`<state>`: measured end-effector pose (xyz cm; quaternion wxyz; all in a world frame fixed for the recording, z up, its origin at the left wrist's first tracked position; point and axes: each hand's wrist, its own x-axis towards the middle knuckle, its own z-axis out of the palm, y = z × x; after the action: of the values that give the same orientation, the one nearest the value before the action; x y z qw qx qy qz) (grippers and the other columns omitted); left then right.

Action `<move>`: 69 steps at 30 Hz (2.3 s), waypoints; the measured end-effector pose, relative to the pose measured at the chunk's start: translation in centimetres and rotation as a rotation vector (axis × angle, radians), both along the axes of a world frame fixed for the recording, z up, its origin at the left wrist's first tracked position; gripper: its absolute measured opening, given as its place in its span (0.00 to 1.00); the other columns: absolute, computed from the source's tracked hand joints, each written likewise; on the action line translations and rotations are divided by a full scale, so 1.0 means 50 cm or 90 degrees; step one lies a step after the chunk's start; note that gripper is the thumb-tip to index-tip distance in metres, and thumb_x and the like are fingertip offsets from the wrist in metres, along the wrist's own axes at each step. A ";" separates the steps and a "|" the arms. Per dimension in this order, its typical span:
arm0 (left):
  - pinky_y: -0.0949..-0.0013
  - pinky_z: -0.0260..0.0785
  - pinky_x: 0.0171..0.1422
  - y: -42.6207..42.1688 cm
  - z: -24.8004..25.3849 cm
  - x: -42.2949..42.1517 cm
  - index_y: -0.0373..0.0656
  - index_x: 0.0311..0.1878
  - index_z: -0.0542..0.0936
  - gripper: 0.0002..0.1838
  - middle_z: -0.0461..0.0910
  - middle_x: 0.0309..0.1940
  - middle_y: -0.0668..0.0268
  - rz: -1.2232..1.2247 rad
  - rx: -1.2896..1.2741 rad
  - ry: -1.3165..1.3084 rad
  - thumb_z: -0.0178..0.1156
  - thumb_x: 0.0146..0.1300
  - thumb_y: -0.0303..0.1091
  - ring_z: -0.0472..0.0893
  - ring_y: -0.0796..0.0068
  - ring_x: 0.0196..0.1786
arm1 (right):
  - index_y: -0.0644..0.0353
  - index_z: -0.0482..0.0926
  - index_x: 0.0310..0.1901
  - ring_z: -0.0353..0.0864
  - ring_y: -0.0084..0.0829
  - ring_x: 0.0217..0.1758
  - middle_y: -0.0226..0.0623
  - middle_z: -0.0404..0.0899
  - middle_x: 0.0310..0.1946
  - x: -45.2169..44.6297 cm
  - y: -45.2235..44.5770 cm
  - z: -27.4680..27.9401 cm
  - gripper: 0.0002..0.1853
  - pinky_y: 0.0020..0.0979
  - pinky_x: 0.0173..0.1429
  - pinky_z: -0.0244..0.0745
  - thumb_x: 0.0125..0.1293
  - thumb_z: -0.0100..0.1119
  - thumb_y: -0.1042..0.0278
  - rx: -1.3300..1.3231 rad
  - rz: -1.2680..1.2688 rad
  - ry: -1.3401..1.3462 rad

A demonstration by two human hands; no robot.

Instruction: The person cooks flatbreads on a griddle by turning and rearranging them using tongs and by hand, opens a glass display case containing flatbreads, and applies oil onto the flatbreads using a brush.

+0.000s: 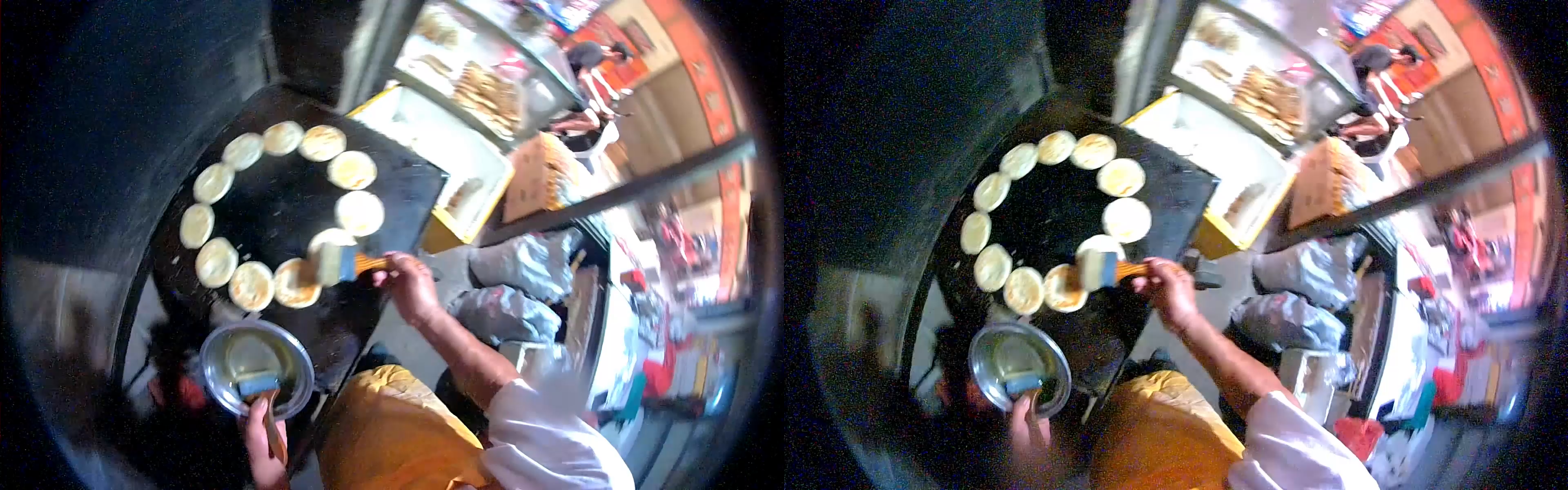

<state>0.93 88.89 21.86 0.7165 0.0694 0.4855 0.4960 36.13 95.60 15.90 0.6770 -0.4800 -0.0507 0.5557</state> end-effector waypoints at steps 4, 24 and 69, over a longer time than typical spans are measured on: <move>0.54 0.65 0.73 -0.074 -0.088 -0.026 0.39 0.65 0.70 0.29 0.74 0.60 0.57 0.006 -0.002 -0.021 0.61 0.58 0.28 0.74 0.59 0.63 | 0.64 0.80 0.50 0.85 0.33 0.37 0.37 0.83 0.38 -0.070 -0.091 0.168 0.13 0.34 0.47 0.79 0.71 0.59 0.64 0.113 0.126 -0.034; 0.57 0.72 0.60 -0.498 0.138 0.021 0.34 0.61 0.73 0.24 0.77 0.55 0.56 -0.150 -0.135 0.063 0.58 0.67 0.40 0.77 0.59 0.56 | 0.55 0.61 0.72 0.66 0.51 0.68 0.53 0.65 0.65 -0.220 -0.687 0.303 0.43 0.58 0.71 0.55 0.63 0.55 0.34 0.493 0.443 -1.015; 0.60 0.84 0.37 -0.790 -0.198 -1.602 0.30 0.46 0.76 0.11 0.81 0.41 0.51 0.360 -0.025 0.140 0.62 0.64 0.26 0.84 0.58 0.37 | 0.61 0.74 0.56 0.84 0.51 0.40 0.54 0.80 0.45 -0.966 -1.053 0.049 0.23 0.44 0.43 0.80 0.65 0.65 0.58 0.156 1.010 -1.019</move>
<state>-79.15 49.39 11.95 0.4944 -0.0291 0.5698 0.6558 -12.16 42.94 18.34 -0.0514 -0.4601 -0.8133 0.3523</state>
